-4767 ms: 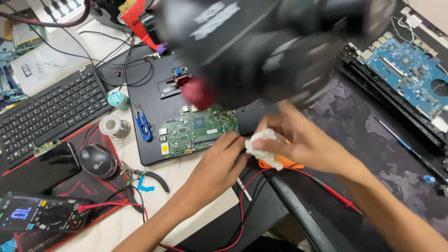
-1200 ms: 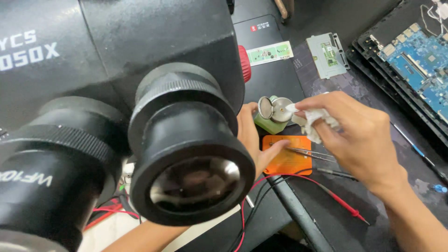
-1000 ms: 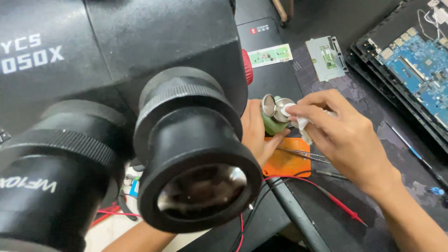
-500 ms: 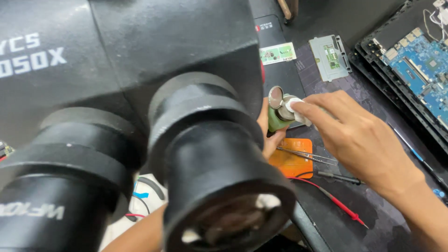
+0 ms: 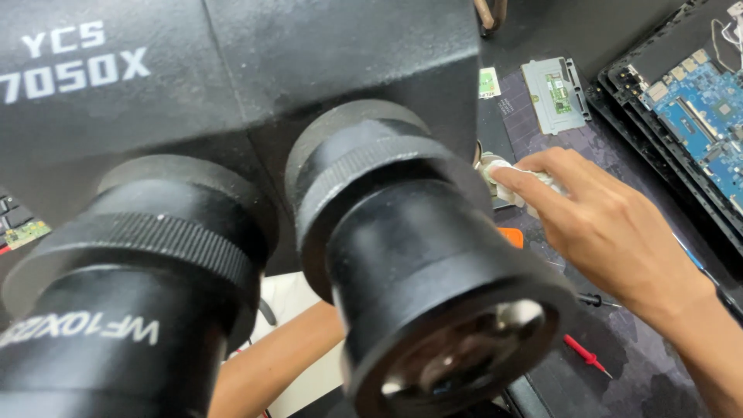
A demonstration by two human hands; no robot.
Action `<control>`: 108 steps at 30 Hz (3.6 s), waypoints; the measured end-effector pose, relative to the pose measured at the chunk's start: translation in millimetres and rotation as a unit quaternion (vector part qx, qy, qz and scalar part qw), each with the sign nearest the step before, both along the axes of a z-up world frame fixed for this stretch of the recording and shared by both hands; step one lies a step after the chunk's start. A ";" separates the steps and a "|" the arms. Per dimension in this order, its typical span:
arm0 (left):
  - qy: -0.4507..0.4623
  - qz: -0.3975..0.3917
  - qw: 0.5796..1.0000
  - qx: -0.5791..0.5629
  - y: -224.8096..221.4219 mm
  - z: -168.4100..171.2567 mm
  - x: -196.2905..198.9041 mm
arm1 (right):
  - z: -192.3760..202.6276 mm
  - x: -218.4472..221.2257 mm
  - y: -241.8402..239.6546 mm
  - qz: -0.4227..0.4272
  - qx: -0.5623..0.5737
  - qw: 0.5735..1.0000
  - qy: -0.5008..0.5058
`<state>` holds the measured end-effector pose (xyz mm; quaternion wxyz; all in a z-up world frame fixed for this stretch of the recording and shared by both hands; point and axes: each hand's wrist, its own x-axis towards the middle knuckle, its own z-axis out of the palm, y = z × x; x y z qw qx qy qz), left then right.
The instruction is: The person uses a hot air gun on a laptop motherboard while holding a tool near the board, then wipes the board with a tissue and attaches a cooling fan assembly to it. They then lift the motherboard, place it into a red laptop bottom chassis, and connect a cable to the board.
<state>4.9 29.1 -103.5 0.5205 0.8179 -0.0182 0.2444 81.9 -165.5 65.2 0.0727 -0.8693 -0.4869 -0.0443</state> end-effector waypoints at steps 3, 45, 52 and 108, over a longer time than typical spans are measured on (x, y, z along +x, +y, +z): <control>-0.003 -0.002 1.000 0.019 17.5 -15.6 -1.6 | 0.5 0.0 0.4 -0.001 0.010 1.000 0.003; -0.034 0.103 0.944 0.311 99.9 121.9 -92.0 | -6.2 -12.7 19.8 -0.016 0.024 0.990 -0.137; -0.027 0.163 0.921 0.352 109.4 111.2 -90.7 | -15.8 -9.4 32.5 -0.045 0.049 0.986 -0.152; 0.146 -0.014 0.951 0.272 114.8 66.7 -82.8 | -71.2 -19.7 69.3 0.077 0.096 0.977 0.172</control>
